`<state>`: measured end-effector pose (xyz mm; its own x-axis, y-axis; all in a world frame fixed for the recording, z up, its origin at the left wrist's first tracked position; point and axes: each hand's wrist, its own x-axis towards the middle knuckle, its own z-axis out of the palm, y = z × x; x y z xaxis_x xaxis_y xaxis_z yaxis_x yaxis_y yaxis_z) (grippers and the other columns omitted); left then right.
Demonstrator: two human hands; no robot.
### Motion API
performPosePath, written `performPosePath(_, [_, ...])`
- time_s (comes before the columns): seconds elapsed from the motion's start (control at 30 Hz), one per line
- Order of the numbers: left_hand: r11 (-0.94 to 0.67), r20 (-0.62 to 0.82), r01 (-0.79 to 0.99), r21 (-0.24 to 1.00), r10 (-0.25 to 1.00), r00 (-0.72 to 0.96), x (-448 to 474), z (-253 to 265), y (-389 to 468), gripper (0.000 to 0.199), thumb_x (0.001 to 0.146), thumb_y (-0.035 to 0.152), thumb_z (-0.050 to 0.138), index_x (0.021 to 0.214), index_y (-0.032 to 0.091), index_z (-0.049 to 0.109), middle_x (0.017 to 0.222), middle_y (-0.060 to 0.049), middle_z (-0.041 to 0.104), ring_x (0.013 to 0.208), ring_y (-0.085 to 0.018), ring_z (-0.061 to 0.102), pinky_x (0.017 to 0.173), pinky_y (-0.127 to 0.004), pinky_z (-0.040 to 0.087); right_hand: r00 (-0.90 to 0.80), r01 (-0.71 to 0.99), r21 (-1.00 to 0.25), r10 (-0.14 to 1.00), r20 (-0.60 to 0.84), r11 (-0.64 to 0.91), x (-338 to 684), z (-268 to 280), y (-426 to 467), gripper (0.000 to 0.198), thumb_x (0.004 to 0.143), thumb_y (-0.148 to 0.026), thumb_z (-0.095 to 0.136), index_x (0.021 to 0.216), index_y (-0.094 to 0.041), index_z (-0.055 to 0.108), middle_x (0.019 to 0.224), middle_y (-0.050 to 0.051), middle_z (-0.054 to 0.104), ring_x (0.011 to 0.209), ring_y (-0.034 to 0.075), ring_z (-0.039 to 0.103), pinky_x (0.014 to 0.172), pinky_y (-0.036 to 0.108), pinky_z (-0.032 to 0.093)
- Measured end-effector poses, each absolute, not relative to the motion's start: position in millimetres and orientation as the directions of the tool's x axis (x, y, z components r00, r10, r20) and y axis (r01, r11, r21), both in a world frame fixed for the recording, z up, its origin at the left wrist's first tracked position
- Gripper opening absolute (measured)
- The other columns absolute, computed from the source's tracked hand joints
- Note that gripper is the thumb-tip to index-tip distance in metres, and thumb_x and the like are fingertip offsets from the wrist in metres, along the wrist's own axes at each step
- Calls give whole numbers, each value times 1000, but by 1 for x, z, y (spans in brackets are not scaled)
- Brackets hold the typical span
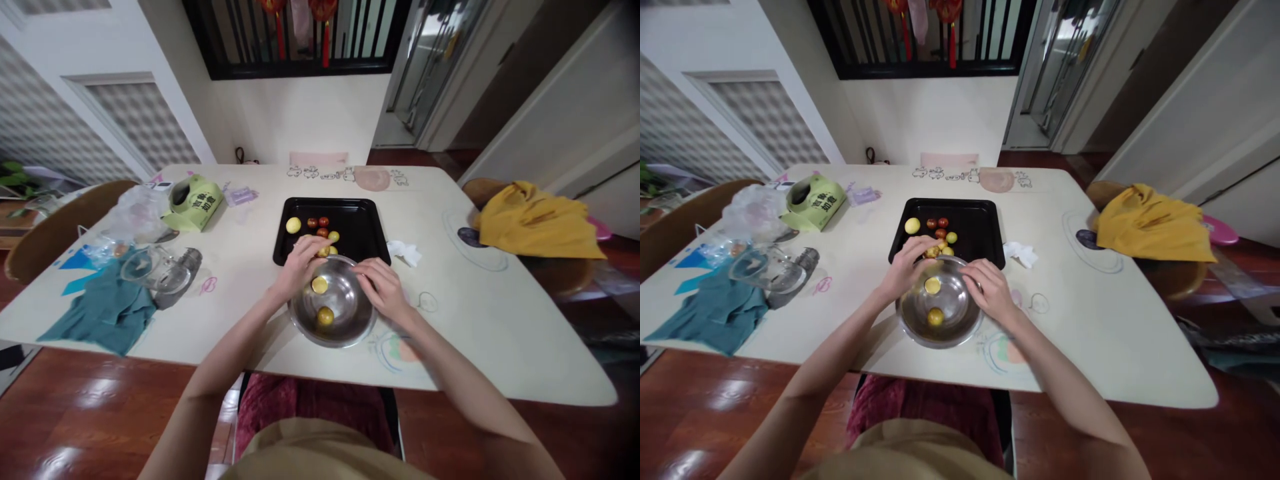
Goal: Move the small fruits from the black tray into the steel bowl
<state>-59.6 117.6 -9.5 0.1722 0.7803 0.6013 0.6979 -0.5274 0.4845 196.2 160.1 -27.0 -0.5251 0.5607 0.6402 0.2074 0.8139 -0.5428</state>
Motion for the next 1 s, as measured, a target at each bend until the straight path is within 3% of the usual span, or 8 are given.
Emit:
performPosePath(0.13, [-646, 591, 532, 547, 748, 301, -36, -8, 102, 28, 108, 29, 59, 133, 25, 68, 130, -11, 69, 124, -24, 67, 110, -44, 56, -572, 162, -530, 517, 637, 832, 194, -26, 153, 22, 106, -33, 62, 123, -27, 75, 113, 10, 78, 102, 28, 72, 92, 48, 62])
performPosePath(0.3, [-637, 529, 425, 643, 771, 355, -31, -8, 98, 34, 103, 33, 68, 135, 23, 64, 127, -12, 70, 122, -26, 68, 108, -43, 57, -640, 190, -533, 516, 569, 825, 197, -29, 152, 28, 107, -39, 61, 130, -27, 73, 122, 11, 75, 111, 28, 73, 99, 48, 64])
performPosePath(0.43, [-588, 467, 424, 689, 807, 361, -31, -11, 98, 50, 99, 36, 73, 145, 24, 56, 129, -13, 67, 119, -26, 68, 107, -44, 58, -708, 185, -527, 484, 514, 830, 200, -30, 157, 30, 107, -44, 60, 129, -28, 73, 126, 11, 72, 116, 29, 72, 99, 46, 64])
performPosePath(0.57, [-571, 418, 455, 683, 817, 398, -32, -15, 98, 63, 96, 38, 77, 152, 25, 51, 130, -13, 67, 119, -27, 69, 109, -46, 57, -775, 164, -556, 455, 438, 815, 201, -28, 158, 25, 104, -38, 64, 125, -25, 72, 127, 11, 70, 117, 29, 72, 96, 42, 64])
performPosePath(0.8, [-507, 273, 515, 691, 843, 464, -32, -27, 96, 68, 91, 16, 79, 153, 24, 52, 137, -14, 68, 120, -28, 73, 107, -45, 60, -870, 229, -587, 434, 236, 777, 196, -18, 151, 18, 93, -15, 74, 109, -21, 69, 116, 9, 73, 110, 28, 72, 96, 42, 60])
performPosePath(1.0, [-511, 271, 523, 682, 841, 468, -33, -31, 97, 71, 90, 11, 78, 155, 23, 52, 137, -15, 70, 119, -28, 74, 106, -45, 61, -874, 245, -584, 437, 212, 774, 194, -16, 150, 14, 94, -12, 74, 103, -20, 68, 112, 8, 74, 109, 27, 71, 96, 40, 57])
